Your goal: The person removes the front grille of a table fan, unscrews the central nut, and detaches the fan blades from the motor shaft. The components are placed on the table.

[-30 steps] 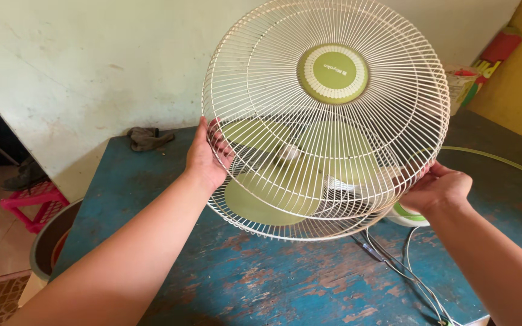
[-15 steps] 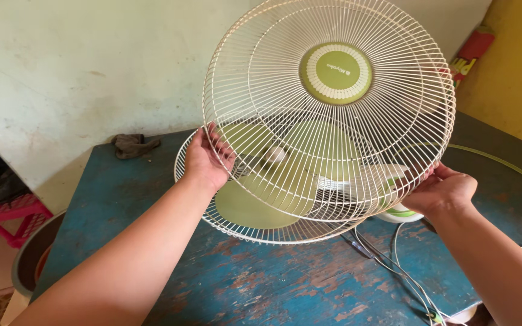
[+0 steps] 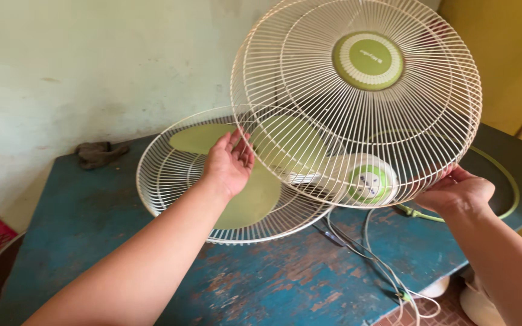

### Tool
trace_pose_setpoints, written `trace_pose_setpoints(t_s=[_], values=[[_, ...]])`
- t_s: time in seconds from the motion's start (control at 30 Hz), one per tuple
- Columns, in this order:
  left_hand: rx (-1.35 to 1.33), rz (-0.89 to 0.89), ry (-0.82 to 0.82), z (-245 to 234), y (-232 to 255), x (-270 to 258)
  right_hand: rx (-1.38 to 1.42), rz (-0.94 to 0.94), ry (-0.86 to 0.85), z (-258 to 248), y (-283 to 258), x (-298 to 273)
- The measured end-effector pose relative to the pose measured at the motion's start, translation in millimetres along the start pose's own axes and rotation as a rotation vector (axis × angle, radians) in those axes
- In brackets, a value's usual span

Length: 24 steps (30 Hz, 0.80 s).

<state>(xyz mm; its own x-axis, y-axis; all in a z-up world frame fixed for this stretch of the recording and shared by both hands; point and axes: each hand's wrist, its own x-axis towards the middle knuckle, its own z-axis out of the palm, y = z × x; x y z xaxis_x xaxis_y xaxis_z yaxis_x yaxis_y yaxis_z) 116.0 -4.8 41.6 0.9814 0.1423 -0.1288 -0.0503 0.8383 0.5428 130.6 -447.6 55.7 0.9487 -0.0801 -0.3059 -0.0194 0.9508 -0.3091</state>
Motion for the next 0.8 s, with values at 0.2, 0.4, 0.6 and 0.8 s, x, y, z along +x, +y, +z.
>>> trace_pose_setpoints(t_s=[0.2, 0.4, 0.6, 0.8], values=[[0.039, -0.087, -0.125, 36.4, -38.5, -1.0, 0.060, -0.070, 0.024, -25.5, -45.4, 0.5], [0.075, -0.143, -0.120, 68.7, -72.4, -5.9, 0.098, -0.110, 0.117, -44.2, -84.6, -1.6], [0.114, -0.169, -0.156, 87.7, -102.4, -12.7, 0.114, -0.142, 0.178, -57.4, -111.3, -3.9], [0.198, -0.161, -0.199, 89.2, -117.8, -26.5, 0.140, -0.133, 0.248, -81.1, -125.7, 11.5]])
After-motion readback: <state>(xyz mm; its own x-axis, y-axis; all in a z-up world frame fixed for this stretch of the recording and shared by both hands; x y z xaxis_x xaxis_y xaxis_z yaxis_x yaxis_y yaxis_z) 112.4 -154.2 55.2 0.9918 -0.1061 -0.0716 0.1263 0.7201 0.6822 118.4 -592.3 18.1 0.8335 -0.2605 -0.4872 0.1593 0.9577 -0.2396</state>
